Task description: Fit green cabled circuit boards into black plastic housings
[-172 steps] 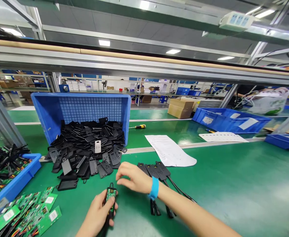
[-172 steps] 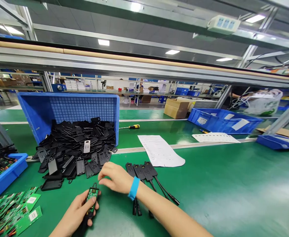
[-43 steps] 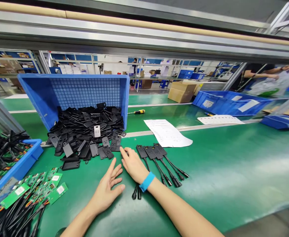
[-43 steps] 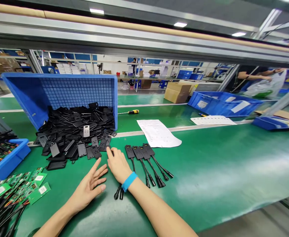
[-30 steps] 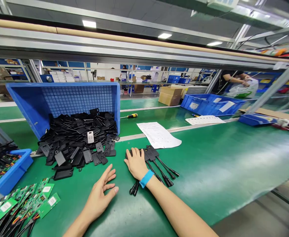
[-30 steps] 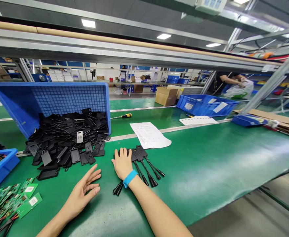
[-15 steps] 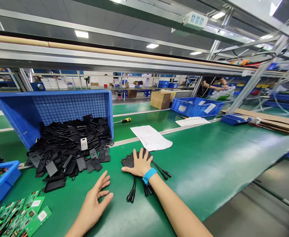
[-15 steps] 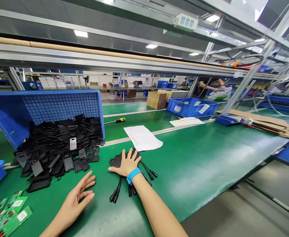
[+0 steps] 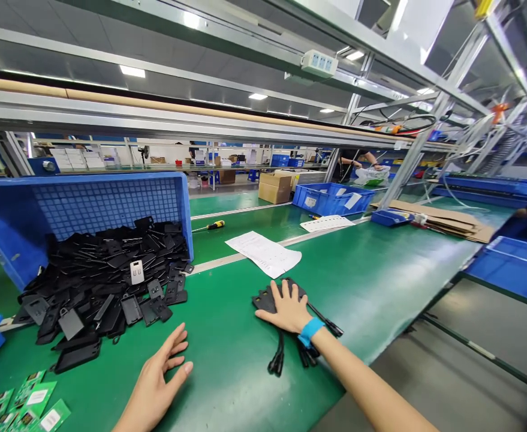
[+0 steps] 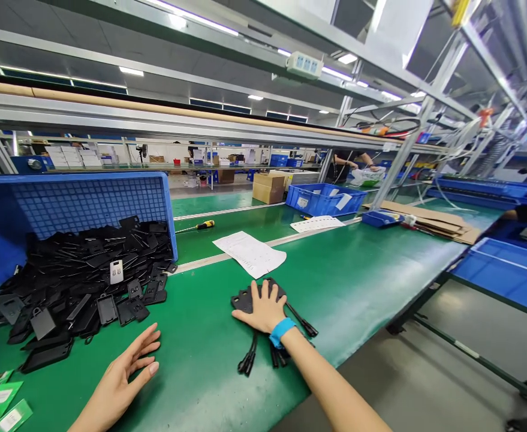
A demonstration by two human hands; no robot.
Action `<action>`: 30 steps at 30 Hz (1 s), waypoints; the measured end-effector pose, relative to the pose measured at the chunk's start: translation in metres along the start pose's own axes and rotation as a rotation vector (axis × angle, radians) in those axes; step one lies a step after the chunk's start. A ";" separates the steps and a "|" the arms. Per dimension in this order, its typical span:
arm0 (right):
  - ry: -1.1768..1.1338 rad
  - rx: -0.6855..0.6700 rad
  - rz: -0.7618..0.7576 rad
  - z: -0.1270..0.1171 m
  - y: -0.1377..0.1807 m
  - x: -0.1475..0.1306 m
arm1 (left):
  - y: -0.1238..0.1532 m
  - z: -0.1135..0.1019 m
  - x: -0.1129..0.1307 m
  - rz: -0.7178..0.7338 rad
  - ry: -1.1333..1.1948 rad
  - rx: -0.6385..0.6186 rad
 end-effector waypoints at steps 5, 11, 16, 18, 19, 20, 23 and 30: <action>0.075 -0.067 0.114 -0.025 -0.036 0.061 | -0.002 0.001 -0.010 0.021 -0.036 0.011; 0.047 0.084 -0.072 -0.053 -0.081 0.018 | -0.006 -0.003 -0.022 0.024 -0.097 -0.040; -0.009 0.080 -0.036 -0.023 -0.124 -0.041 | -0.005 -0.007 -0.034 0.053 -0.089 -0.070; -0.017 0.095 -0.040 -0.014 -0.142 -0.050 | -0.005 -0.006 -0.039 0.067 -0.085 -0.073; -0.019 0.109 -0.072 -0.012 -0.150 -0.051 | -0.004 -0.006 -0.041 0.079 -0.083 -0.073; -0.020 0.119 -0.122 -0.012 -0.158 -0.049 | -0.003 -0.006 -0.042 0.090 -0.081 -0.072; -0.023 0.126 -0.279 -0.018 -0.181 -0.036 | -0.001 -0.004 -0.041 0.110 -0.093 -0.068; -0.002 0.211 -0.145 -0.027 -0.206 0.000 | 0.011 0.004 -0.006 0.003 -0.220 -0.009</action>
Point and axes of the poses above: each hand's wrist, its own y-axis away from the middle knuckle, its own z-axis out of the palm, x = y × z, the point moved 1 cm from there along -y, towards the middle knuckle, and after that the axes turned 2 degrees about x, right-handed, at the moved point
